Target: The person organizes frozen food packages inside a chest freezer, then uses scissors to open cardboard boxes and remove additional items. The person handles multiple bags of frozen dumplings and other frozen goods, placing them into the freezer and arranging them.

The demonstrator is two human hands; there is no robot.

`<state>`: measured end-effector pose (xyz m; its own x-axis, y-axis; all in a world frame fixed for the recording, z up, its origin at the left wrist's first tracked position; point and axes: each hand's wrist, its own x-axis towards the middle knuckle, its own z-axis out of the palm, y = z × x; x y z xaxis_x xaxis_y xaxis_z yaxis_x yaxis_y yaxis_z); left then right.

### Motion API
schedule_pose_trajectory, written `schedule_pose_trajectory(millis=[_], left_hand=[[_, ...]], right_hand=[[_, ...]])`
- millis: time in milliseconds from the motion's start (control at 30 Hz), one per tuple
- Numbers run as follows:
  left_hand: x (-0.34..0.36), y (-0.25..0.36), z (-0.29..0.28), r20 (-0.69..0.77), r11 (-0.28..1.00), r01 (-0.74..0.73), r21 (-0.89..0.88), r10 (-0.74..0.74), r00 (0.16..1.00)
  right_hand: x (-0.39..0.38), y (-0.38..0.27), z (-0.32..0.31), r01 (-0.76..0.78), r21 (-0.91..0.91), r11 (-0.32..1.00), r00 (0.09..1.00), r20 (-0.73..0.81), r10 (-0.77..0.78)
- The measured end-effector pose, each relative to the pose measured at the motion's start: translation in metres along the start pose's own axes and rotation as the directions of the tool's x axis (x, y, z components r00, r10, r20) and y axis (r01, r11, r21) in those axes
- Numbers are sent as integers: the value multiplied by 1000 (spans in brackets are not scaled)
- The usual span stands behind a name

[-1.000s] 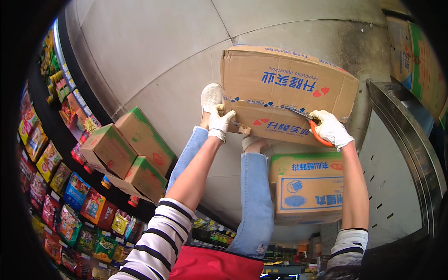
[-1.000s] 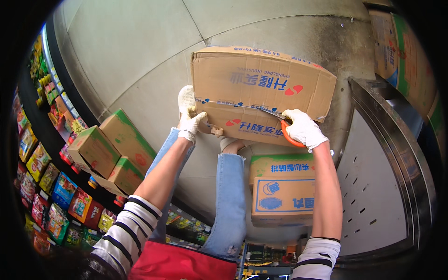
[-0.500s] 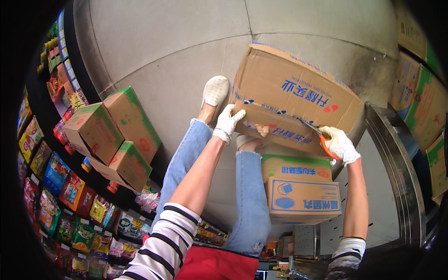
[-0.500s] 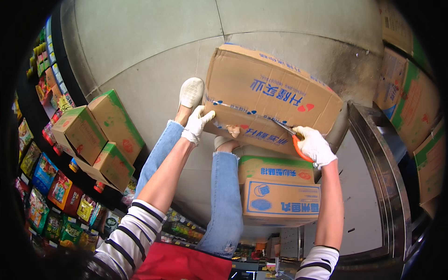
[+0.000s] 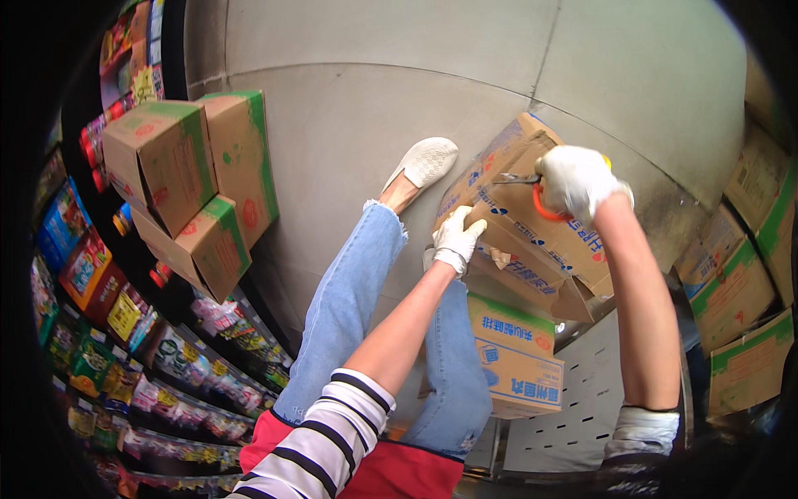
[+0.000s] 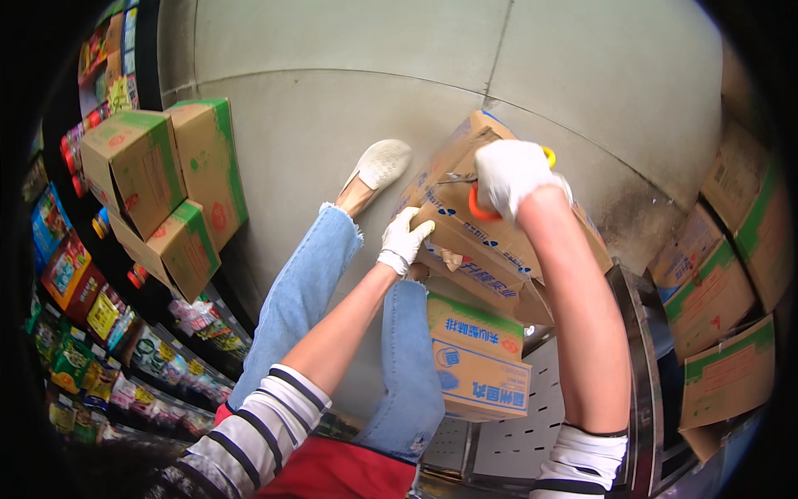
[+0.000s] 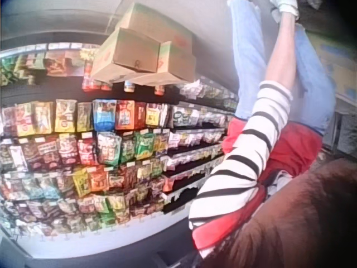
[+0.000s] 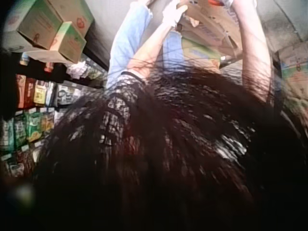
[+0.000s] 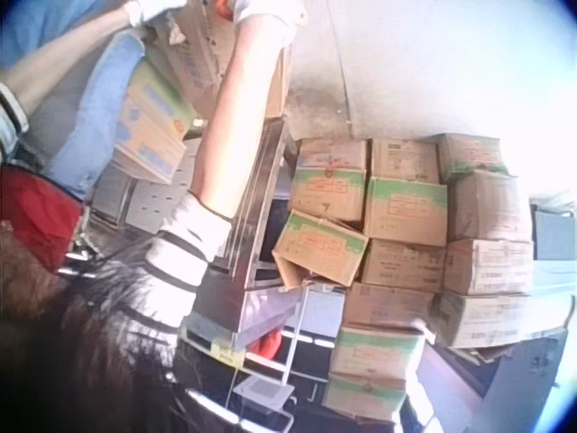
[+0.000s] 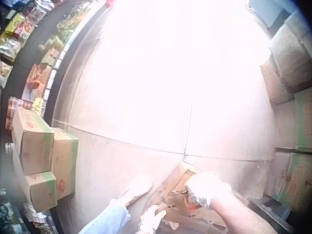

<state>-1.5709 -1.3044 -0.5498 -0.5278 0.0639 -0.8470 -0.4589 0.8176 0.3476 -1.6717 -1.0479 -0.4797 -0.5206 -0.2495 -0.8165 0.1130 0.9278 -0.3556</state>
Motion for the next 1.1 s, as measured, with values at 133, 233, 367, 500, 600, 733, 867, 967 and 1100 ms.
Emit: schedule_pose_trajectory(millis=[133,233,367,500,600,733,867,967,1100], left_hand=[[-6,10,-1,-30,999,-35,39,36,999],[-6,10,3,-58,1000,-11,27,13,998],[-7,9,13,-116,998,-26,55,33,993],[-9,10,20,-150,999,16,31,-11,989],[-10,9,23,-187,999,34,-33,-39,982],[-14,8,24,-158,996,58,-66,-68,985],[-13,7,24,-136,994,69,-81,-80,987],[-16,8,24,-204,999,3,-49,-13,979],[-21,1,16,-151,994,-46,-104,30,988]], right_hand=[[55,-22,-44,-166,8,986,875,463,144],[82,-30,-35,-114,-60,992,824,551,128],[112,-1,-16,27,-16,1000,732,681,-9],[132,8,-6,-6,-45,999,799,600,32],[126,9,-7,134,-10,991,714,694,-90],[115,9,-6,253,49,966,693,688,-216],[135,6,8,102,-52,993,655,755,-28],[147,-2,22,249,106,963,648,721,-246],[115,-6,32,351,199,915,783,473,-404]])
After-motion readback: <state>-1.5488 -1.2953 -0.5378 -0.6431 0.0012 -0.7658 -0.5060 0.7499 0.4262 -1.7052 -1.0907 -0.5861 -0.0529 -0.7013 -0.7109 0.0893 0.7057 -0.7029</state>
